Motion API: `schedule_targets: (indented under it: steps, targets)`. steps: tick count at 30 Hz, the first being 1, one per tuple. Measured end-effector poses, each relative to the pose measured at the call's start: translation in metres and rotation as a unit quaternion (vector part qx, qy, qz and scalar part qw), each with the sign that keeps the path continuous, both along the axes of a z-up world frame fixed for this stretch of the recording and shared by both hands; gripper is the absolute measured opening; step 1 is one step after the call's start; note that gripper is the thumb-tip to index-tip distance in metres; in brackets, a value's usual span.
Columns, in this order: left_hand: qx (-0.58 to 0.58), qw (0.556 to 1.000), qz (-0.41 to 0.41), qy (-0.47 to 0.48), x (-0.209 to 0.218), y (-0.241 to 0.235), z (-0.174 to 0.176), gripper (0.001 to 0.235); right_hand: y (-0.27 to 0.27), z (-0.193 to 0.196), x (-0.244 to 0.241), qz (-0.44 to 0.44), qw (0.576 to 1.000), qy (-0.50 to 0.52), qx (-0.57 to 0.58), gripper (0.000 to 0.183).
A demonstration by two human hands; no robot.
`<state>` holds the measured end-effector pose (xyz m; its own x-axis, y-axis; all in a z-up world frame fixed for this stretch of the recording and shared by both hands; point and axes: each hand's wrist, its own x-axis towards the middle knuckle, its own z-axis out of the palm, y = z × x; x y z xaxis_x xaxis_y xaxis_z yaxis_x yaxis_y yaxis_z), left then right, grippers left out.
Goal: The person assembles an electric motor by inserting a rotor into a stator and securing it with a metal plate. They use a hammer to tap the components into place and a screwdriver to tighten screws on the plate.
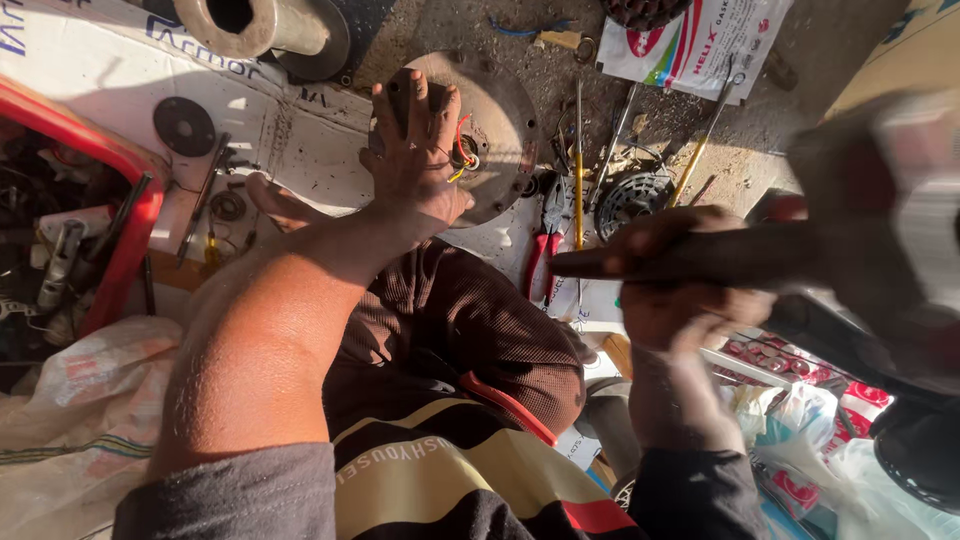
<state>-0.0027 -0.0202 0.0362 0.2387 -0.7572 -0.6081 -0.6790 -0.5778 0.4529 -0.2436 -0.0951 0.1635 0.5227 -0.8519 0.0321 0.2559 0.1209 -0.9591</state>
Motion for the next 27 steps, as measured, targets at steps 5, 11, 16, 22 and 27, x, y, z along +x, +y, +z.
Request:
schedule_targets:
  steps: [5, 11, 16, 22, 27]
  targets:
    - [0.016, 0.999, -0.006, -0.049, 0.001, -0.014, 0.006, 0.128, -0.018, -0.064, 0.048, 0.175, 0.807, 0.564, -0.016, 0.053]
    - [-0.023, 1.0, -0.01, -0.013, 0.007, -0.006, 0.012, 0.133, -0.019, 0.007, 0.012, -0.002, 0.992, 0.128, -0.018, 0.029]
    - [-0.021, 0.999, 0.032, -0.016, 0.001, -0.01, 0.006, 0.131, 0.003, -0.046, 0.028, 0.056, 0.914, 0.29, -0.28, 0.038]
    - [0.019, 0.999, 0.034, 0.012, 0.008, -0.025, 0.027, 0.116, -0.004, -0.072, 0.001, 0.145, 0.843, 0.514, 0.059, 0.055]
    - [0.053, 0.999, -0.01, -0.009, 0.007, -0.025, 0.026, 0.13, 0.017, -0.054, -0.033, 0.033, 0.895, 0.395, 0.206, 0.062]
